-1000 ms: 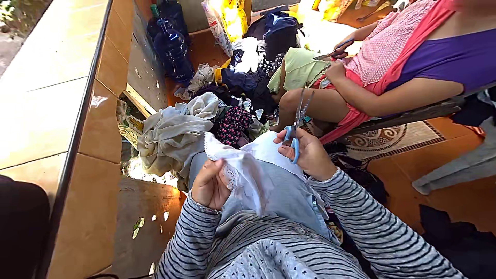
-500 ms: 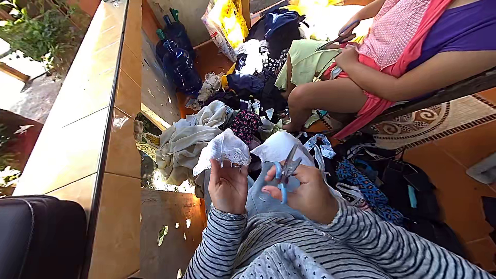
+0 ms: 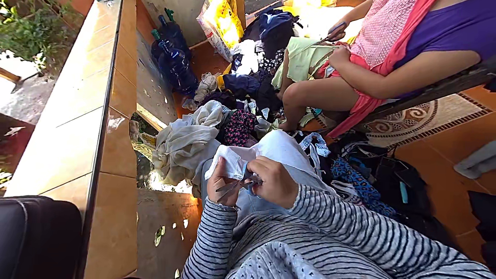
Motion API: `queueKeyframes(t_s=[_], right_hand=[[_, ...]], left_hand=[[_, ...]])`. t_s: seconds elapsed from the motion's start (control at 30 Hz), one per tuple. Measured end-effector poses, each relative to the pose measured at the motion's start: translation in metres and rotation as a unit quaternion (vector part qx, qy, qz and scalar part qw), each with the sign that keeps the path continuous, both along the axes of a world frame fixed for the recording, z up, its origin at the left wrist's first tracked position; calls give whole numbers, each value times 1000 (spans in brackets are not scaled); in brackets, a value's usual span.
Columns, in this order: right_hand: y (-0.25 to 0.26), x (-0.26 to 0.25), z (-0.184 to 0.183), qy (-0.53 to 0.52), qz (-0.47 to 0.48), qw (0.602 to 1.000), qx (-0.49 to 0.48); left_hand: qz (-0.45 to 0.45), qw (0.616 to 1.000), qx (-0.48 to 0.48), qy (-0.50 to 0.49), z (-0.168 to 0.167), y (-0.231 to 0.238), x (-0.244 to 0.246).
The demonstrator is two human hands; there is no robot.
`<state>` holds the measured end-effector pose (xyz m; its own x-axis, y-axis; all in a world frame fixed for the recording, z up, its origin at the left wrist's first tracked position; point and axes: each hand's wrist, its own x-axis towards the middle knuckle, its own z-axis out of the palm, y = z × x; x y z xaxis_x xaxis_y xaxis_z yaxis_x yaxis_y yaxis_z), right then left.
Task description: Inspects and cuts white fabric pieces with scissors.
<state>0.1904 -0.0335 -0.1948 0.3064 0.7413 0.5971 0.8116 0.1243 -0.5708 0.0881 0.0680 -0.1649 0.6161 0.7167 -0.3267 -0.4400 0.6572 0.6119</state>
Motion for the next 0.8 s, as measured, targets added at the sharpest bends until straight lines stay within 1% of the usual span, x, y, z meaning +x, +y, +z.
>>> queueKeyframes(t_s=[0.07,0.23,0.33,0.4,0.5,0.6,0.63,0.7,0.73,0.77,0.8], right_hand=[[-6,-1,-9,18,-4,1000,-3],[-12,-3,-19,61,-20,998,-5],[-15,-5,-22,122,-32,992,-7],[-18,-8,-27,168,-16,986,-3],[-21,-10,-30,231,25,973,2],[-25,-7,-28,296,47,954,28],[-26,-4,-28,314,49,947,39],[-28,0,-29,344,45,936,59],[-29,2,-30,359,42,930,66],[-29,2,-31,375,40,923,71],[-29,2,-33,393,39,916,74]], left_hand=[[6,1000,15,-11,2,1,-2],[-17,995,-13,-98,-1,1,-4],[12,991,23,-130,-5,0,-4],[27,987,60,-147,-10,2,-5],[21,986,68,-151,-10,8,-10],[-32,986,59,-150,-4,31,-24],[-42,984,68,-157,-3,42,-31],[-34,979,111,-170,-7,67,-43],[-52,966,138,-210,-17,83,-49],[-112,941,154,-279,-29,98,-55],[-131,934,161,-291,-35,102,-59]])
